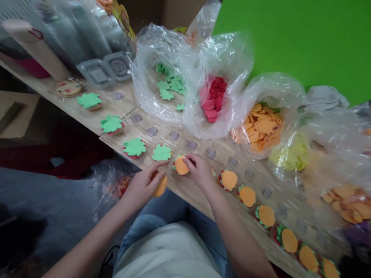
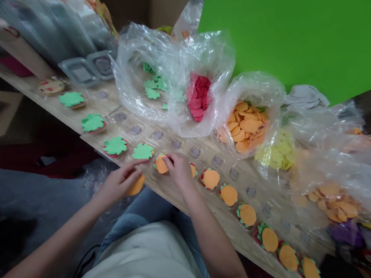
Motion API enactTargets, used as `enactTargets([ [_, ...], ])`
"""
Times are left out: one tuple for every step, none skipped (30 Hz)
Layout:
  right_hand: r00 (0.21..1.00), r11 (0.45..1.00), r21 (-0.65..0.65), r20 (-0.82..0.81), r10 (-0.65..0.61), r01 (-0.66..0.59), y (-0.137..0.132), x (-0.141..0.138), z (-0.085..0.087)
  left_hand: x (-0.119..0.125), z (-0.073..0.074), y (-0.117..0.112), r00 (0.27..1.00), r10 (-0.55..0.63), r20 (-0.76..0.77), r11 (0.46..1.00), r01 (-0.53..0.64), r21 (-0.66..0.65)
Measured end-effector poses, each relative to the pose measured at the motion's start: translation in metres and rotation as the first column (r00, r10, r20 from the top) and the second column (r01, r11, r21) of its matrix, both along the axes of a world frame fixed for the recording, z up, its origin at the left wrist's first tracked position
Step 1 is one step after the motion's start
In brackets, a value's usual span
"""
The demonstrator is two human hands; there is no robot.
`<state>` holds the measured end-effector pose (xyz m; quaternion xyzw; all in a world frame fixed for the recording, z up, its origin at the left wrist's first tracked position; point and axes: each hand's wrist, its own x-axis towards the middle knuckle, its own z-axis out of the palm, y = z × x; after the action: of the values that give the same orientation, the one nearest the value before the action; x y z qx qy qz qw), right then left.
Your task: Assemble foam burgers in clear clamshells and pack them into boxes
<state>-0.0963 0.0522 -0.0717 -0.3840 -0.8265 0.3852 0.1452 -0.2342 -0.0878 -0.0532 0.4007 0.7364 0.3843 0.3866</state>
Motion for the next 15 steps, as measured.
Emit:
enactTargets([
  [1.000,0.997,0.074,0.031,0.002,-0.005,0.001,-0.003,-0.002,0.005,-0.001,-0.001,0.993,-0.084,-0.081,0.996,0.082,-0.028],
  [0.998,0.990,0.142,0.062,0.004,-0.013,0.003,-0.005,-0.003,0.009,-0.003,-0.001,0.978,-0.153,-0.141,0.988,0.146,-0.060],
  [0.996,0.979,0.204,0.091,0.002,-0.020,0.003,-0.004,-0.003,0.013,-0.005,0.000,0.962,-0.207,-0.179,0.977,0.193,-0.090],
  [0.993,0.966,0.258,0.116,-0.007,-0.023,0.003,-0.001,-0.002,0.016,-0.007,0.000,0.950,-0.242,-0.198,0.969,0.224,-0.108],
  [0.991,0.953,0.302,0.133,-0.021,-0.021,0.001,0.003,0.000,0.018,-0.008,0.001,0.946,-0.258,-0.197,0.965,0.240,-0.109],
  [0.990,0.942,0.337,0.134,-0.042,-0.006,-0.002,0.008,0.003,0.018,-0.009,0.002,0.951,-0.254,-0.175,0.966,0.240,-0.098],
  [0.991,0.935,0.354,0.115,-0.072,0.027,-0.007,0.013,0.006,0.017,-0.009,0.002,0.966,-0.224,-0.128,0.974,0.216,-0.073],
  [0.991,0.935,0.345,0.077,-0.108,0.075,-0.013,0.018,0.009,0.016,-0.008,0.003,0.984,-0.170,-0.057,0.985,0.168,-0.040],
  [0.990,0.947,0.297,0.026,-0.138,0.124,-0.019,0.020,0.012,0.013,-0.006,0.003,0.993,-0.107,0.046,0.994,0.108,-0.011],
  [0.988,0.967,0.202,-0.031,-0.153,0.156,-0.027,0.020,0.014,0.010,-0.004,0.003,0.984,-0.046,0.171,0.999,0.045,0.009],
  [0.984,0.985,0.064,-0.087,-0.156,0.162,-0.033,0.018,0.015,0.007,-0.002,0.004,0.953,-0.001,0.302,1.000,-0.006,0.021],
  [0.979,0.985,-0.097,-0.137,-0.153,0.140,-0.038,0.013,0.015,0.003,0.001,0.005,0.909,0.025,0.417,0.999,-0.040,0.029],
  [0.972,0.962,-0.254,-0.176,-0.153,0.105,-0.041,0.006,0.014,-0.001,0.002,0.007,0.866,0.036,0.499,0.998,-0.061,0.033],
  [0.966,0.924,-0.377,-0.206,-0.157,0.070,-0.042,-0.003,0.012,-0.004,0.002,0.009,0.843,0.047,0.535,0.996,-0.078,0.035],
  [0.961,0.893,-0.447,-0.220,-0.169,0.054,-0.041,-0.014,0.010,-0.008,0.001,0.011,0.848,0.072,0.524,0.993,-0.110,0.040],
])
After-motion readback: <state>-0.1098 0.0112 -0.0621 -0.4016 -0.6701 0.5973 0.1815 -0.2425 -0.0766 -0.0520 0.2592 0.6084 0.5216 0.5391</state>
